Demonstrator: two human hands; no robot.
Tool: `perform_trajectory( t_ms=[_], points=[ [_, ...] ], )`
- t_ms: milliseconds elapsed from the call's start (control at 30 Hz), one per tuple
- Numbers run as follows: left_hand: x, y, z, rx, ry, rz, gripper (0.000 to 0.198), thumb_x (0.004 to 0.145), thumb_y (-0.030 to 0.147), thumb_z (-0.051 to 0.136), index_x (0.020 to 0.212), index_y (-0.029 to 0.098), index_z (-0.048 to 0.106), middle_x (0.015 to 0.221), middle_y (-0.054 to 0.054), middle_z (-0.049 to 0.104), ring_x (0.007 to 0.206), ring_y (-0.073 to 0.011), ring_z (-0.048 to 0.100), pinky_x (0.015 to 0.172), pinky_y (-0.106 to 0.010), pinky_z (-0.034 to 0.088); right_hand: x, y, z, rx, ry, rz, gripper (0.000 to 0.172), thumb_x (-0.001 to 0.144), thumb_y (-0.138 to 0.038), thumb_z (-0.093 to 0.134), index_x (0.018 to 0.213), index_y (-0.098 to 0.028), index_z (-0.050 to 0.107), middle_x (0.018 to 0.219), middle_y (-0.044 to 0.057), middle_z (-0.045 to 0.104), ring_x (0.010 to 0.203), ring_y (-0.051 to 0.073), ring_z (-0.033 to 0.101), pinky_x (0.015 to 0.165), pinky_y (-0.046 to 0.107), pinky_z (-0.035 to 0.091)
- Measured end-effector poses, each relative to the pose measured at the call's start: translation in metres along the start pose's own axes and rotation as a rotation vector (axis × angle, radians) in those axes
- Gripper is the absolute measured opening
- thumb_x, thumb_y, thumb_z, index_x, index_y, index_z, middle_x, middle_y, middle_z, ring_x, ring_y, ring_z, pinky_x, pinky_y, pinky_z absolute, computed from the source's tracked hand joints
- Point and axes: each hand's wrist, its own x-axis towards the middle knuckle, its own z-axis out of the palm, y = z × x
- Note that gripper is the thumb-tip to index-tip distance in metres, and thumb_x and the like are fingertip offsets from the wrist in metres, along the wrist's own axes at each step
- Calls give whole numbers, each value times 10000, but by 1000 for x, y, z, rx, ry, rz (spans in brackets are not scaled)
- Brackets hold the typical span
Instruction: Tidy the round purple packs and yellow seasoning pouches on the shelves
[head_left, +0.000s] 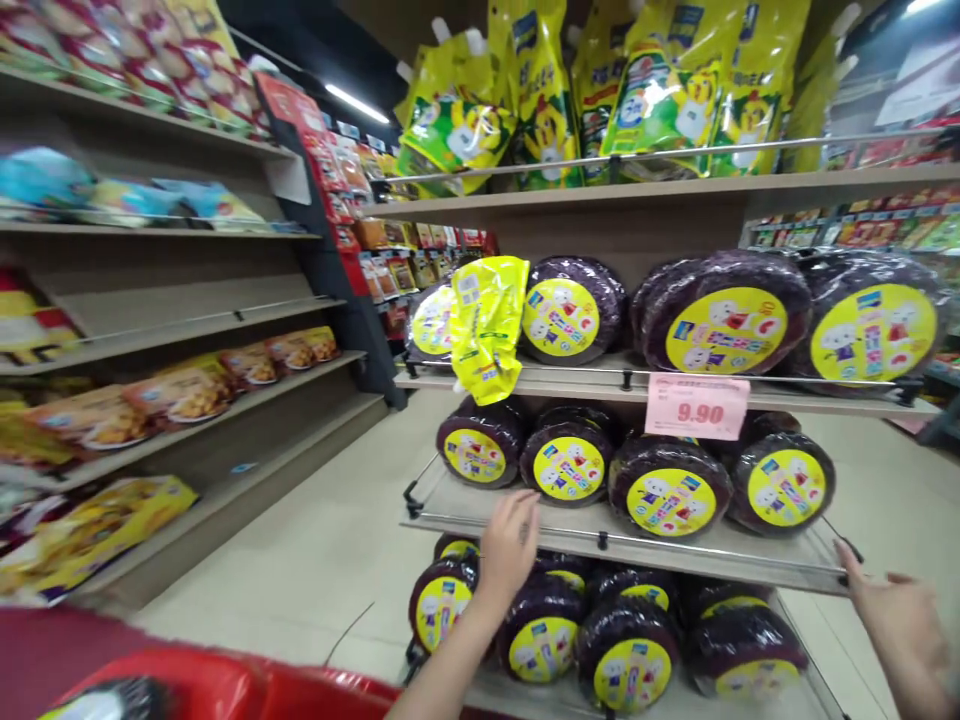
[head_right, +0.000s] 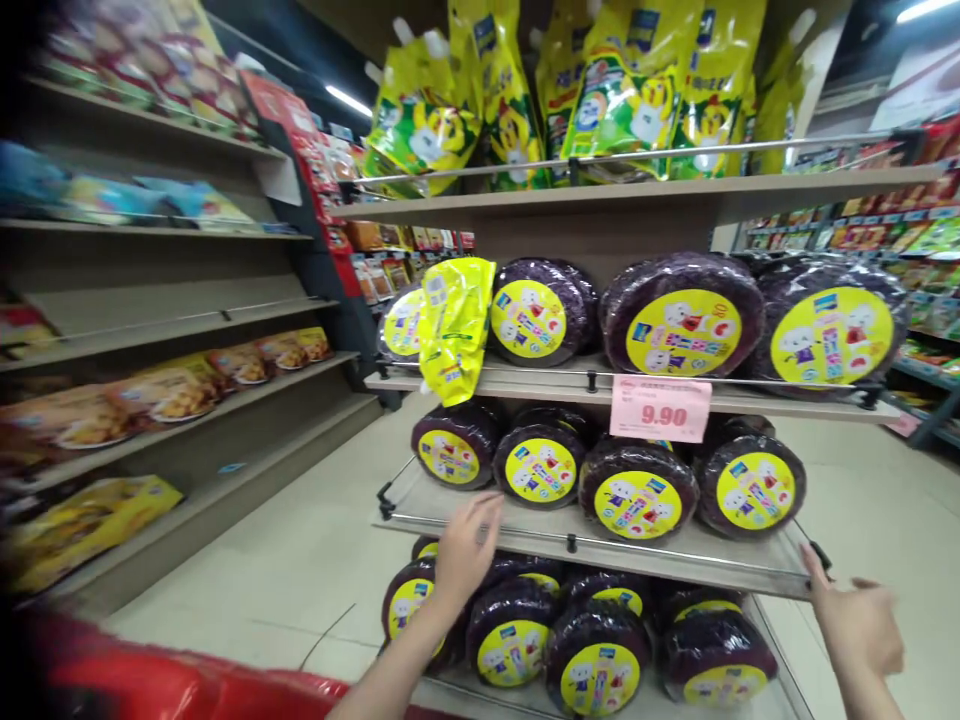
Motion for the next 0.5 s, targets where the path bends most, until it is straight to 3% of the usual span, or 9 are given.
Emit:
perform_trajectory(
  t_ms=[33,100,133,200,267,300,400,500],
  points=[
    [1,-23,-16,12,71,-92,289,947,284,458,1114,215,683,1140,-96,690,1111,-243,610,1018,-433,485,-24,-18,3,71,216,-83,814,686,-690,700,1254,-116,600,1103,442,557,1116,491,570,767,617,447],
    [0,-72,-46,52,207,-298,312,936,298,435,1111,209,677,1157,-104,682,1135,-262,600,1041,-454,463,-93,-68,13,172,261,-308,801,826,-655,567,1411,-119,458,1261,339,539,1316,397,453,1002,555,407],
    [-2,-97,-61,79,254,-416,329,926,292,421,1119,208,673,1151,-106,681,1122,-269,605,1018,-457,474,-137,-98,19,273,224,-535,771,847,-612,566,1383,-67,466,1262,323,542,1308,411,448,1041,569,379],
    [-8,-142,-84,73,281,-597,350,880,280,444,1115,172,681,1123,-132,685,1090,-293,618,1001,-475,478,-238,-159,31,488,27,-902,567,887,-516,570,1266,-96,538,1178,234,602,1195,358,530,1023,524,410],
    [-14,-178,-96,-32,319,-728,380,860,310,471,1135,153,681,1162,-153,687,1090,-293,629,1005,-460,476,-342,-213,42,514,-315,-1206,318,957,-359,499,1191,-160,582,1171,154,633,1138,279,558,1004,435,425],
    [-17,-192,-98,-78,325,-762,395,858,331,478,1146,151,679,1185,-157,690,1094,-286,636,1003,-444,481,-389,-235,48,452,-495,-1332,274,965,-311,490,1180,-179,597,1185,128,637,1127,260,559,990,407,425],
    [-22,-217,-93,-175,299,-784,423,855,385,495,1151,152,685,1197,-152,713,1099,-260,663,976,-386,507,-491,-279,67,222,-816,-1424,232,938,-289,566,1142,-201,631,1139,84,666,1076,261,567,947,397,419],
    [-23,-228,-82,-241,239,-776,416,830,407,526,1088,142,718,1112,-145,755,1063,-257,691,957,-377,521,-531,-296,88,35,-913,-1357,197,961,-196,506,1085,-189,658,1071,77,694,1048,252,577,922,390,399]
  ],
)
